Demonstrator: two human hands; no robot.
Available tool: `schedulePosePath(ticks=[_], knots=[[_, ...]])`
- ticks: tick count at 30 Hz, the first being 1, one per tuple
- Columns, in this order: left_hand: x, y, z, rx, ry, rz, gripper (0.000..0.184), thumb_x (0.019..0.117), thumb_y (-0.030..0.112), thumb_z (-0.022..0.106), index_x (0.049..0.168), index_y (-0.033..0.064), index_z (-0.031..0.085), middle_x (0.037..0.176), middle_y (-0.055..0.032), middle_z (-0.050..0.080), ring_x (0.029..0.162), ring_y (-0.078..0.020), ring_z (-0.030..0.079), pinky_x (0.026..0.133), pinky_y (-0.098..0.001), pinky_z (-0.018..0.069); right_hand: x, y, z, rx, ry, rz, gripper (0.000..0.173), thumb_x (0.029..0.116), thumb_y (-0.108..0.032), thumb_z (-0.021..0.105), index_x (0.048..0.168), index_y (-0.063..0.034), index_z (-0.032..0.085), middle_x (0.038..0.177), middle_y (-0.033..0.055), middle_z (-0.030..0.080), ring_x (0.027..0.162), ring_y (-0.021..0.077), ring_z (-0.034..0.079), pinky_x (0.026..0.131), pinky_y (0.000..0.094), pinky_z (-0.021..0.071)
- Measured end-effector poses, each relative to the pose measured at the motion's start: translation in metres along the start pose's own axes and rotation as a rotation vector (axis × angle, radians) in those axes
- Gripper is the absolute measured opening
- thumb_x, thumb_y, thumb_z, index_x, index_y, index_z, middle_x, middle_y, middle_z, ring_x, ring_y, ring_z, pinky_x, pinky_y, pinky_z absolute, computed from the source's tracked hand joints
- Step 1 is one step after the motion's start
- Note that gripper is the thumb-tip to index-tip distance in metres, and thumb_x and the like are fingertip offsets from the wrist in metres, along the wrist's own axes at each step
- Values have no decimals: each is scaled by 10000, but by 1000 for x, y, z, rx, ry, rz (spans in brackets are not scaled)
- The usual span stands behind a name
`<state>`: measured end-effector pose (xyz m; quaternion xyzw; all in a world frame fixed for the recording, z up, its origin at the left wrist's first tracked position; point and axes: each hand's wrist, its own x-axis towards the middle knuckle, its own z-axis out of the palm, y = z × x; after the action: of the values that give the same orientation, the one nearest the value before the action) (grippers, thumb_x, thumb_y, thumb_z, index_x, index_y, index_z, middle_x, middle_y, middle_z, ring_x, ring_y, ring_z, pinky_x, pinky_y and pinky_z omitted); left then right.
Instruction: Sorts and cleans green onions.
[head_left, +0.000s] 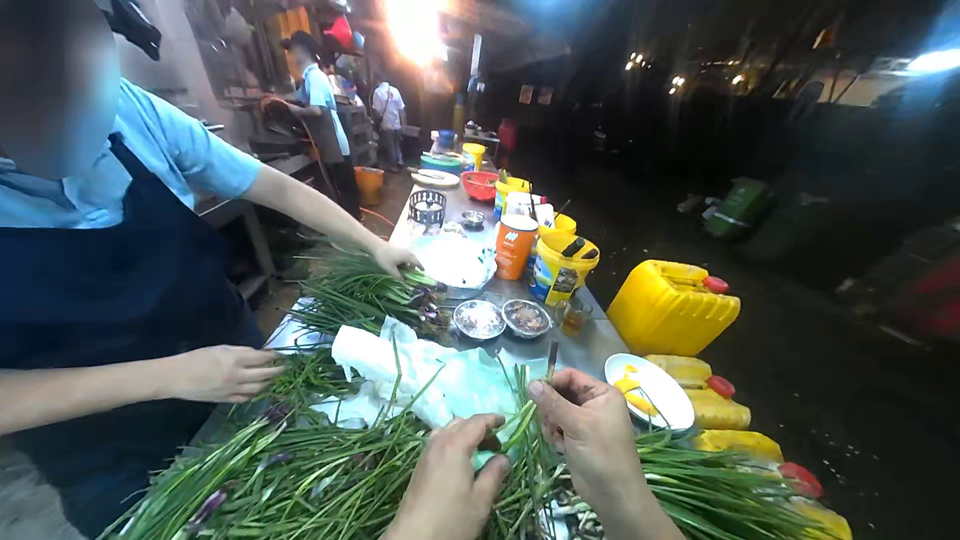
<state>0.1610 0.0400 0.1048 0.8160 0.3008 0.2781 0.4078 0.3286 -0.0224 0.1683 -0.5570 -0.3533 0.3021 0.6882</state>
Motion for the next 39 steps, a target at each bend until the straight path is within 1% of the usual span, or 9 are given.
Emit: schedulePosePath(ticks=[3, 10, 13, 16, 19, 22, 25, 30, 39], knots=[[-1, -1, -8, -169, -17, 9, 169, 958, 187, 677, 1099, 127, 748, 949, 35, 751, 831, -57, 711, 787, -287, 618, -5, -1, -8, 120, 0, 71, 168, 907, -88, 738, 804, 16, 655, 617, 94, 578, 454, 105, 488, 412, 237, 417], [-7, -11, -40, -488, -203, -51, 147, 960, 134, 653, 1049, 73, 753, 813, -28, 725, 681, -119, 676, 637, -297, 589, -17, 9, -19, 275, -157, 232, 173, 980, -146, 657, 941, 20, 687, 866, 180, 708, 591, 143, 626, 458, 248, 486], [-8, -17, -49, -640, -271, -80, 152, 960, 124, 646, 1038, 58, 758, 822, -15, 715, 691, -86, 650, 648, -266, 564, -19, 17, -20, 423, -309, 224, 179, 955, -163, 699, 997, 9, 678, 883, 174, 704, 625, 169, 670, 492, 287, 552], [-10, -20, -56, -799, -368, -147, 185, 977, 157, 623, 1055, 46, 748, 871, -78, 733, 684, -142, 692, 647, -329, 618, -19, 22, -17, 502, -406, 184, 226, 924, -87, 714, 1116, 28, 684, 961, 199, 706, 682, 198, 688, 537, 323, 579], [-12, -20, -58, -859, -426, -174, 230, 1005, 168, 572, 1084, 28, 738, 931, -128, 750, 692, -181, 710, 656, -357, 626, -21, 22, -13, 471, -380, 153, 190, 897, -74, 750, 1054, 29, 719, 1014, 224, 708, 719, 205, 688, 537, 317, 565], [-13, -16, -63, -706, -362, -142, 294, 1050, 181, 515, 1164, 8, 723, 1018, -153, 764, 889, -232, 748, 830, -402, 628, -23, 19, -10, 426, -352, 127, 162, 910, -66, 738, 1022, 49, 718, 1061, 261, 716, 752, 223, 709, 518, 302, 554], [-12, -8, -62, -472, -166, -22, 287, 1052, 265, 540, 1167, 103, 746, 1102, -28, 754, 1012, -140, 710, 905, -332, 593, -27, 16, -5, 362, -298, 104, 148, 920, -46, 713, 1009, 72, 707, 1023, 262, 717, 710, 219, 703, 503, 304, 557], [-10, 6, -45, -67, 60, 223, 194, 967, 330, 662, 1015, 180, 774, 983, 83, 742, 951, -40, 693, 865, -287, 601, -33, 15, 5, 272, -225, 17, 118, 906, 0, 716, 983, 90, 707, 947, 246, 722, 683, 233, 705, 522, 339, 591], [-8, 17, -62, 211, 238, 324, 256, 975, 276, 553, 811, 192, 730, 768, 93, 674, 723, -15, 637, 635, -265, 553, -39, 13, -4, -345, -279, -170, 45, 893, -47, 695, 882, -64, 735, 807, 30, 734, 619, 126, 679, 536, 287, 588]])
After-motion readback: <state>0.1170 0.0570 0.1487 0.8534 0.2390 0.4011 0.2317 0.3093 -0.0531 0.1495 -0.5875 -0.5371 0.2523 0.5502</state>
